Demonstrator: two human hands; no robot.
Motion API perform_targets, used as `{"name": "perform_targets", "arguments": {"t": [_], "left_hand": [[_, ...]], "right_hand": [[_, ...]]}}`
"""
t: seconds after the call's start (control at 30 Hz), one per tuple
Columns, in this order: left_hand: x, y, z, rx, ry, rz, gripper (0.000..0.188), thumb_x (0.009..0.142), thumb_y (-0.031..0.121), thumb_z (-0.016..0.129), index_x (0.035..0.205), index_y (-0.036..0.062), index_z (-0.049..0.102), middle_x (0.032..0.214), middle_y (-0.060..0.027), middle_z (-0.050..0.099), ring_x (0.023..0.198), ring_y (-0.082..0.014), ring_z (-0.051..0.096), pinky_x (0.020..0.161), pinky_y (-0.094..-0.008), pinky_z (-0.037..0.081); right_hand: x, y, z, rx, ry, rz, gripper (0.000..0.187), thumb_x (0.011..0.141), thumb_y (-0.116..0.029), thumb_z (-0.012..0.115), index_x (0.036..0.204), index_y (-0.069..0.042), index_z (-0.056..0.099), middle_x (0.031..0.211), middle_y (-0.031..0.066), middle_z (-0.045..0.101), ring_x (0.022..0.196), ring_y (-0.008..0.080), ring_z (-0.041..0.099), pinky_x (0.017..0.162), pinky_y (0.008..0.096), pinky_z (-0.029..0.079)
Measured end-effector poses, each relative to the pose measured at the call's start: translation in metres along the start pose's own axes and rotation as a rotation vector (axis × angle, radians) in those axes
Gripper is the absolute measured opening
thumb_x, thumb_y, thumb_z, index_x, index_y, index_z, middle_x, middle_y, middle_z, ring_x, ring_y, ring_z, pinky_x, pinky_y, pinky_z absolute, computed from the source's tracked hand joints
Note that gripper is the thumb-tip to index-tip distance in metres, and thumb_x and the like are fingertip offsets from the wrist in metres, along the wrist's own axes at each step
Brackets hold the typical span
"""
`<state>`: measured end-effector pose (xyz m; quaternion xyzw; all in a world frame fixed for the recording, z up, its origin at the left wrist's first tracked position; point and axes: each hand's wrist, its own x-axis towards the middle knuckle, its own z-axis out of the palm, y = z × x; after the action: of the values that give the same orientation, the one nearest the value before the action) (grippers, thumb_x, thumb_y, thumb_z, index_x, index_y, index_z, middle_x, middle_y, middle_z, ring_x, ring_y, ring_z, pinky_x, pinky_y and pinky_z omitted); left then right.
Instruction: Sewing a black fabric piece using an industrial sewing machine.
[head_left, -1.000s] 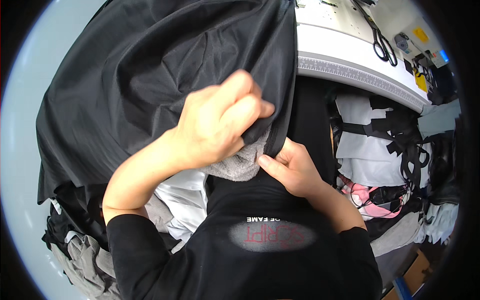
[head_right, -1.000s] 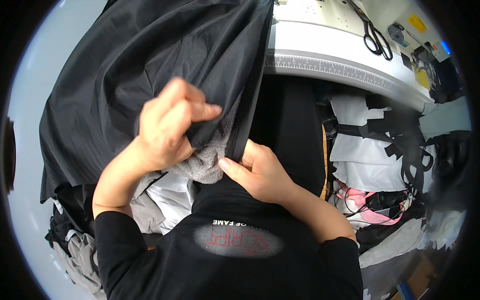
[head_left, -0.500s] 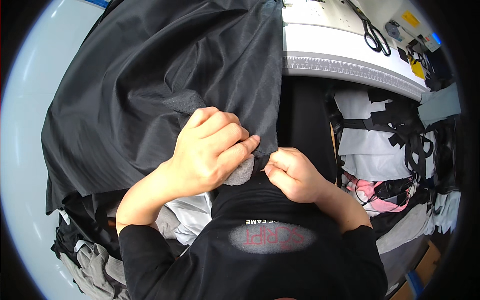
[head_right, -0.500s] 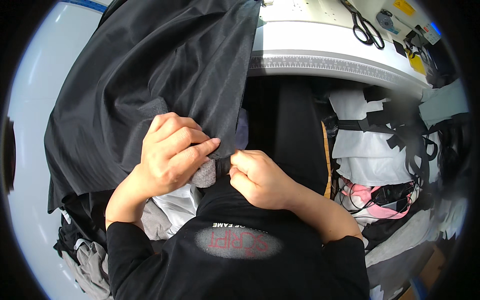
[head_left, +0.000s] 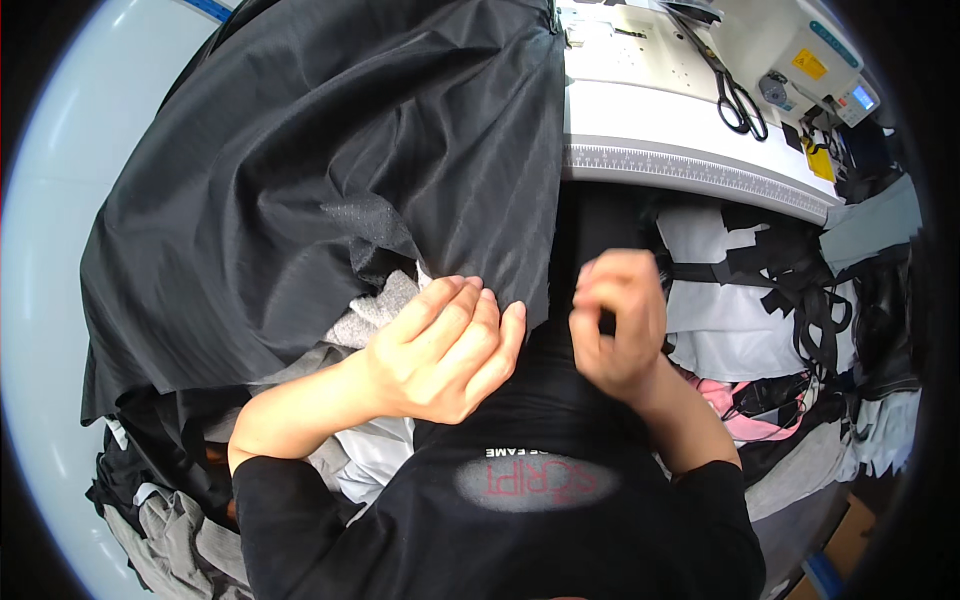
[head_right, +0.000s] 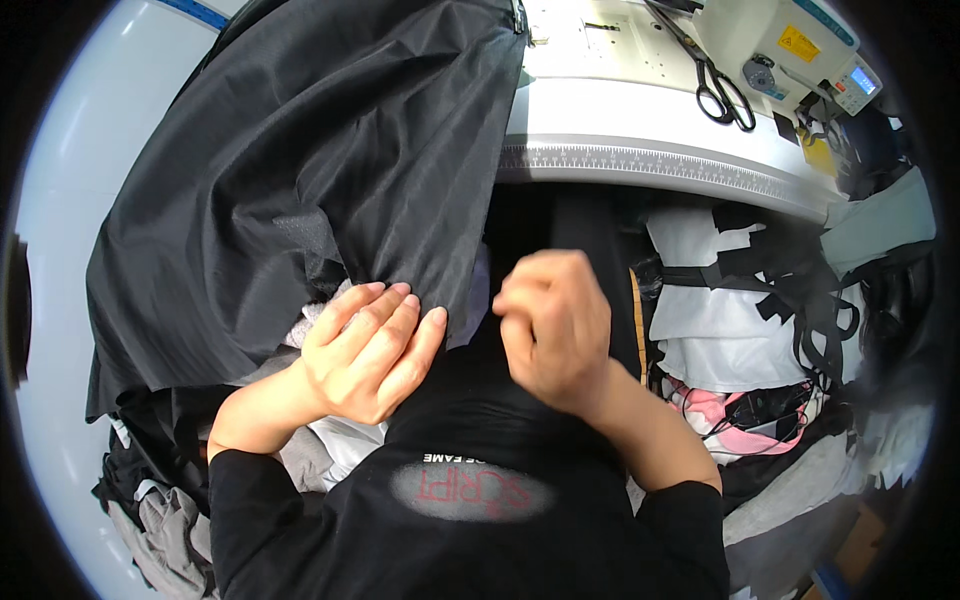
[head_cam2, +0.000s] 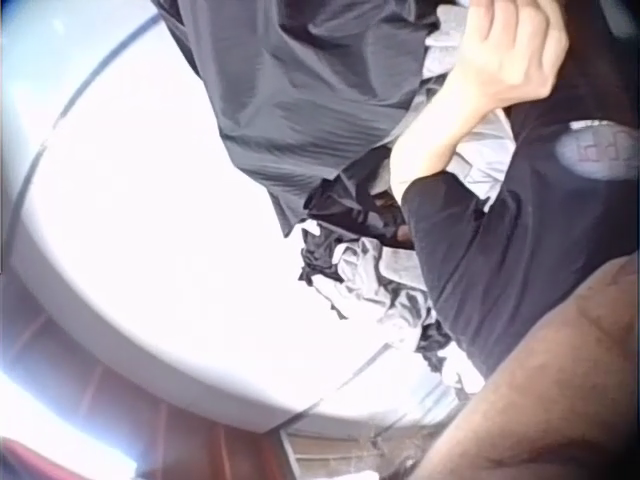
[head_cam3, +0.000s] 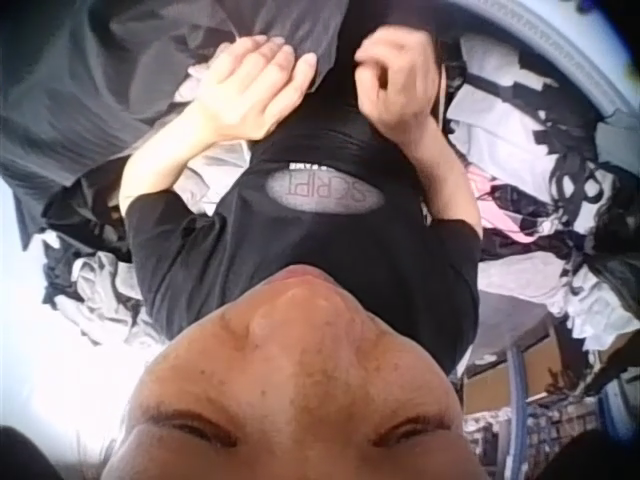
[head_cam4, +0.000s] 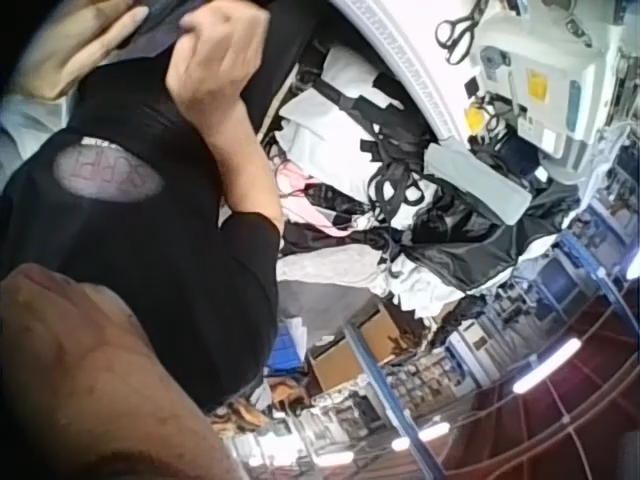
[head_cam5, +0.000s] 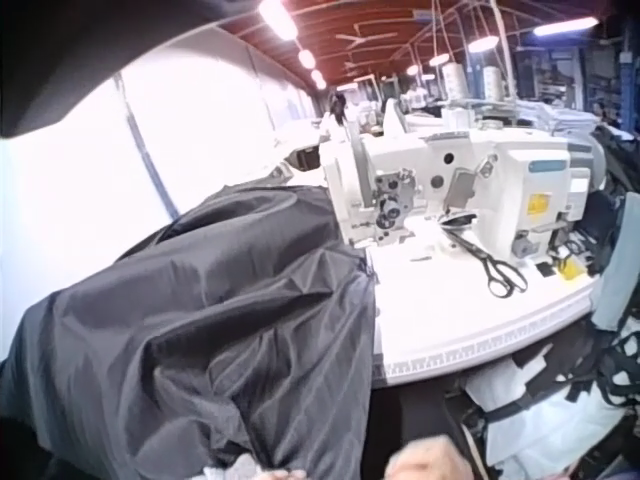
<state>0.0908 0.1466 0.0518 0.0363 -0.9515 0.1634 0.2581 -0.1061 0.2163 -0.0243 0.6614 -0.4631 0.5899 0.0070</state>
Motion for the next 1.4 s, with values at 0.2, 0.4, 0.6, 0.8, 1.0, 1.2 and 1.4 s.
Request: {"name": "perform_targets", "arguments": {"t": [0.2,0.4,0.6,0.8,1.0,1.2,1.4], "left_hand": [[0.001,0.003,0.001,0.031,0.021,0.007,0.020,0.076,0.012,0.067,0.092,0.0006,0.068,0.080,-0.0130,0.067,0.079,-0.0261,0.070,0.078,-0.0382,0.057],[-0.018,0.040,0.039,0.207,0.264,-0.327,0.021,0.090,0.023,0.060,0.109,0.0146,0.059,0.118,-0.0183,0.065,0.127,-0.0385,0.054,0.114,-0.0680,0.017],[0.014,-0.035,0.068,0.308,0.391,-0.389,0.018,0.085,0.019,0.063,0.103,0.0166,0.065,0.127,-0.0143,0.065,0.118,-0.0360,0.060,0.105,-0.0517,0.037],[0.038,-0.035,0.029,0.357,0.061,-0.053,0.010,0.082,0.019,0.062,0.090,0.0131,0.066,0.102,-0.0049,0.072,0.090,-0.0210,0.066,0.083,-0.0357,0.048],[0.007,0.031,0.085,0.011,0.463,0.660,0.023,0.085,0.016,0.059,0.106,0.0127,0.067,0.113,-0.0024,0.066,0.110,-0.0261,0.062,0.100,-0.0461,0.049],[0.117,-0.071,0.179,-0.184,-0.124,-0.314,0.054,0.098,0.035,0.055,0.145,0.0104,0.045,0.158,-0.0161,0.031,0.147,-0.0370,0.027,0.118,-0.0562,0.023],[-0.042,-0.205,0.150,-0.507,0.004,-0.681,0.048,0.101,0.032,0.052,0.142,0.0071,0.049,0.140,-0.0200,0.054,0.129,-0.0359,0.050,0.108,-0.0401,0.041]], "right_hand": [[0.038,0.009,0.002,-0.091,-0.208,-0.278,0.021,0.076,-0.011,0.066,0.095,-0.001,0.066,0.104,0.0132,0.064,0.103,0.0297,0.066,0.082,0.0384,0.054],[0.045,-0.006,-0.013,-0.181,-0.227,-0.267,0.018,0.074,-0.009,0.067,0.088,0.001,0.069,0.086,0.0115,0.068,0.086,0.0259,0.072,0.066,0.0307,0.057],[0.039,-0.012,-0.012,-0.169,-0.156,-0.177,0.016,0.071,0.000,0.069,0.087,0.002,0.068,0.085,0.0125,0.068,0.083,0.0244,0.073,0.063,0.0295,0.057],[0.038,-0.004,-0.025,-0.081,-0.164,-0.075,0.014,0.068,0.000,0.070,0.082,-0.001,0.066,0.086,0.0115,0.068,0.076,0.0222,0.072,0.060,0.0295,0.057],[0.128,-0.006,-0.025,-0.201,-0.072,-0.287,0.007,0.070,-0.014,0.065,0.073,-0.009,0.061,0.075,0.0091,0.063,0.056,0.0189,0.061,0.046,0.0334,0.044],[0.256,0.020,-0.057,-0.131,0.004,-0.560,0.012,0.071,-0.005,0.063,0.068,0.006,0.065,0.063,0.0268,0.060,0.063,0.0421,0.064,0.061,0.0458,0.053],[0.181,0.010,-0.036,-0.090,-0.016,-0.424,0.010,0.068,-0.013,0.065,0.075,-0.008,0.059,0.072,0.0077,0.055,0.061,0.0260,0.062,0.048,0.0412,0.045]]}}
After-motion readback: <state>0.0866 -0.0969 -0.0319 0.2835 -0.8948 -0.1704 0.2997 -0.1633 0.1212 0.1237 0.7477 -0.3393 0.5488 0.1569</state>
